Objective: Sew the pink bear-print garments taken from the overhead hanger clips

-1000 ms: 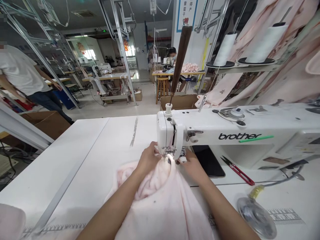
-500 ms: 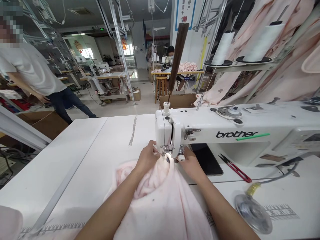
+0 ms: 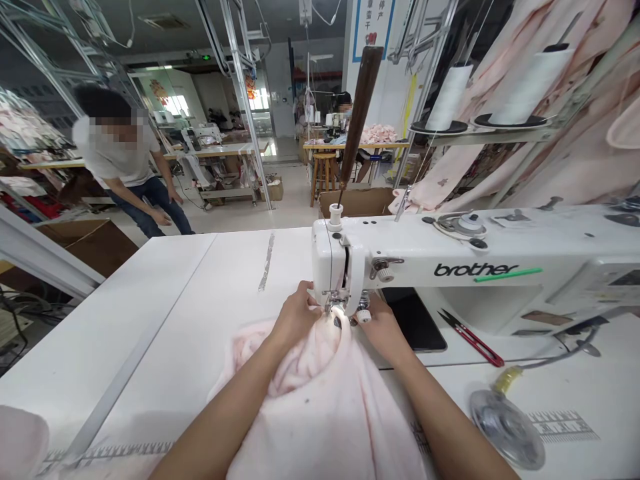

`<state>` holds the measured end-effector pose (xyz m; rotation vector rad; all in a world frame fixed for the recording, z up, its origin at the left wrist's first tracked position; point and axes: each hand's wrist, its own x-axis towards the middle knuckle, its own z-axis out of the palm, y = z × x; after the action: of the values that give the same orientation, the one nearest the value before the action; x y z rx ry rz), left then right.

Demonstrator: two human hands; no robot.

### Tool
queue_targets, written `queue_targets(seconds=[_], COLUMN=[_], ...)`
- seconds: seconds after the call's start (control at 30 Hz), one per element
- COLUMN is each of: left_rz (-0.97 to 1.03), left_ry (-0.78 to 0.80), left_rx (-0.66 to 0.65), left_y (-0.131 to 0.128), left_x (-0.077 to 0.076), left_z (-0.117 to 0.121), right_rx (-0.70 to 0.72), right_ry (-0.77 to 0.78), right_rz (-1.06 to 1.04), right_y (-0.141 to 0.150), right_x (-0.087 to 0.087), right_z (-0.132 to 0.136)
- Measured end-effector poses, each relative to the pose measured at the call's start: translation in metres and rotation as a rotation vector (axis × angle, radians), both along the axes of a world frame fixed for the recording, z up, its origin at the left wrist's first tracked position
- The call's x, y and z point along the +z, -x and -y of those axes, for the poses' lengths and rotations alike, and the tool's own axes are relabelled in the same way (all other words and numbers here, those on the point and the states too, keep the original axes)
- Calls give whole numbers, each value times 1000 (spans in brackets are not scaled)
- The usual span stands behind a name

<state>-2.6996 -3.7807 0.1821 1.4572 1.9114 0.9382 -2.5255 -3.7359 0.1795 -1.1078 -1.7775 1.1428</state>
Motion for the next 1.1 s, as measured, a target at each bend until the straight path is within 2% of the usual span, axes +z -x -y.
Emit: queue_targets(seconds=[0.53, 0.77, 0.9, 1.0, 1.1], left_rz=[23, 4, -13, -16, -26], left_ry=[-11, -5, -12, -33, -46], left_rx=[-64, -60, -49, -53, -56], left_y=[0, 0, -1, -2, -3], left_x=[1, 4, 8, 11, 13], left_z=[3, 4, 6, 8, 9], right_rx=[9, 58, 104, 139, 103], right_ry=[-27, -63, -86, -119, -167], right_rz=[17, 59, 90, 183, 354], right_y=[0, 0, -3, -4, -2], right_x=[-3, -12, -9, -3, 1], right_z=[-2, -4, -3, 1, 7])
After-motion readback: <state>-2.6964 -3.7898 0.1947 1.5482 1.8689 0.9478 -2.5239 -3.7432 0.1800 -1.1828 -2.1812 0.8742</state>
